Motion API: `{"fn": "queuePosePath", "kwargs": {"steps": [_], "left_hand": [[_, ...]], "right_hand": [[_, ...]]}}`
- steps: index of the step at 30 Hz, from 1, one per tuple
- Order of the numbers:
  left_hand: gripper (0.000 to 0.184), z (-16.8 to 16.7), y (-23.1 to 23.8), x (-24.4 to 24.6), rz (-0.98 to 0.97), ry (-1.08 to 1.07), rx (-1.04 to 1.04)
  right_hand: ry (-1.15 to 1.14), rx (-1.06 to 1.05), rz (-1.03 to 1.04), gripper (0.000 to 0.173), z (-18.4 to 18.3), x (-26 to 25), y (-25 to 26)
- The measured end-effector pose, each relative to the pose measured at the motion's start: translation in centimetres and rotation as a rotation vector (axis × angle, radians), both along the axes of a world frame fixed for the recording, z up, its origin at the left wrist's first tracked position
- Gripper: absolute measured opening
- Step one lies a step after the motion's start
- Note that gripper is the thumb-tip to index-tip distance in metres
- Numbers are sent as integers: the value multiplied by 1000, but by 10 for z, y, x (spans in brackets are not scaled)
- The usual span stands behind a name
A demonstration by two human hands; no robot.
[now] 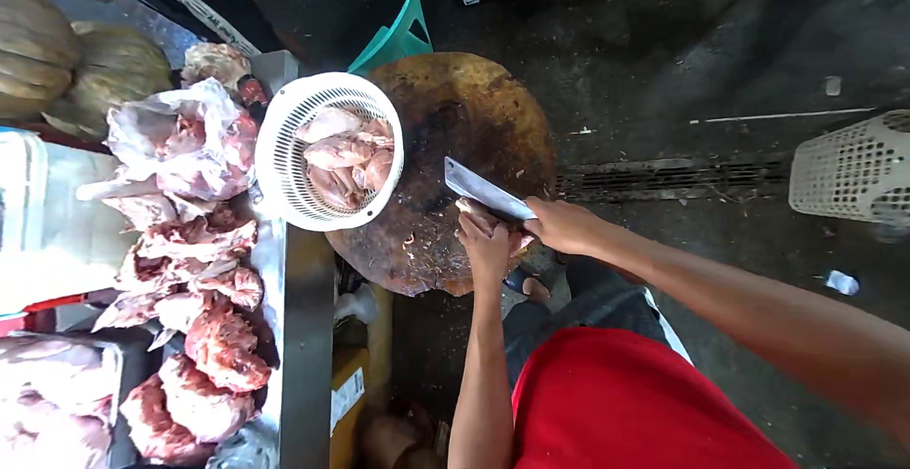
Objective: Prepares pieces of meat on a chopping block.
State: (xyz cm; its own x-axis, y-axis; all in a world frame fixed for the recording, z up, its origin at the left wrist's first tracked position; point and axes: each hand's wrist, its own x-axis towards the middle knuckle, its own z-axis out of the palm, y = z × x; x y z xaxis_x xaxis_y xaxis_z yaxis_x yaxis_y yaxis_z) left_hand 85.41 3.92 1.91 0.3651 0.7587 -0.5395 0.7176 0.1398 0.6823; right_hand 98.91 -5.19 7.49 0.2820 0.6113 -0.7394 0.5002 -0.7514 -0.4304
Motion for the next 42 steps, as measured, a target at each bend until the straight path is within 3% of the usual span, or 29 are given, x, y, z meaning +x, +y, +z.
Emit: {"fn": "queuePosePath", "kwargs": {"steps": [3,7,12,16,20,23,26,30,33,37,40,42], "left_hand": [[80,-15,-5,-4,105,-89,-3],[75,-28,-8,-14,90,-200,-57],[66,-31,-5,-17,129,-381,-153],[58,-33,-6,-23,203,-480,-197],[62,-33,-12,-26,132,-499,-180],[67,-34,-10,-29,123,-482,-164],[67,-43,-7,-28,236,-566,-212],[60,-51,-3,-34,332,-644,-344],[55,-50,-2,-32,340,-669,-405],[50,-49,-2,-29,382,-698,-434],[59,-51,8,-27,432,-685,-442],[64,-54,12,-25,373,-591,-330]], "right_hand": [[-6,-74,-16,44,14,3,-47],[49,-80,-84,50,15,1,-102],[130,-1,-254,49,-20,-20,-78],[-15,-15,-170,54,-19,-34,-98],[19,12,-253,48,-14,-33,-76],[94,77,-310,42,-31,-32,-61],[87,58,-225,50,-39,-22,-99],[28,-68,-98,52,-15,-10,-134],[36,-11,-166,51,-11,-10,-105],[58,94,-235,49,-41,-12,-72],[28,31,-176,54,-39,-11,-103],[-15,-16,-117,55,-24,-8,-139]]}}
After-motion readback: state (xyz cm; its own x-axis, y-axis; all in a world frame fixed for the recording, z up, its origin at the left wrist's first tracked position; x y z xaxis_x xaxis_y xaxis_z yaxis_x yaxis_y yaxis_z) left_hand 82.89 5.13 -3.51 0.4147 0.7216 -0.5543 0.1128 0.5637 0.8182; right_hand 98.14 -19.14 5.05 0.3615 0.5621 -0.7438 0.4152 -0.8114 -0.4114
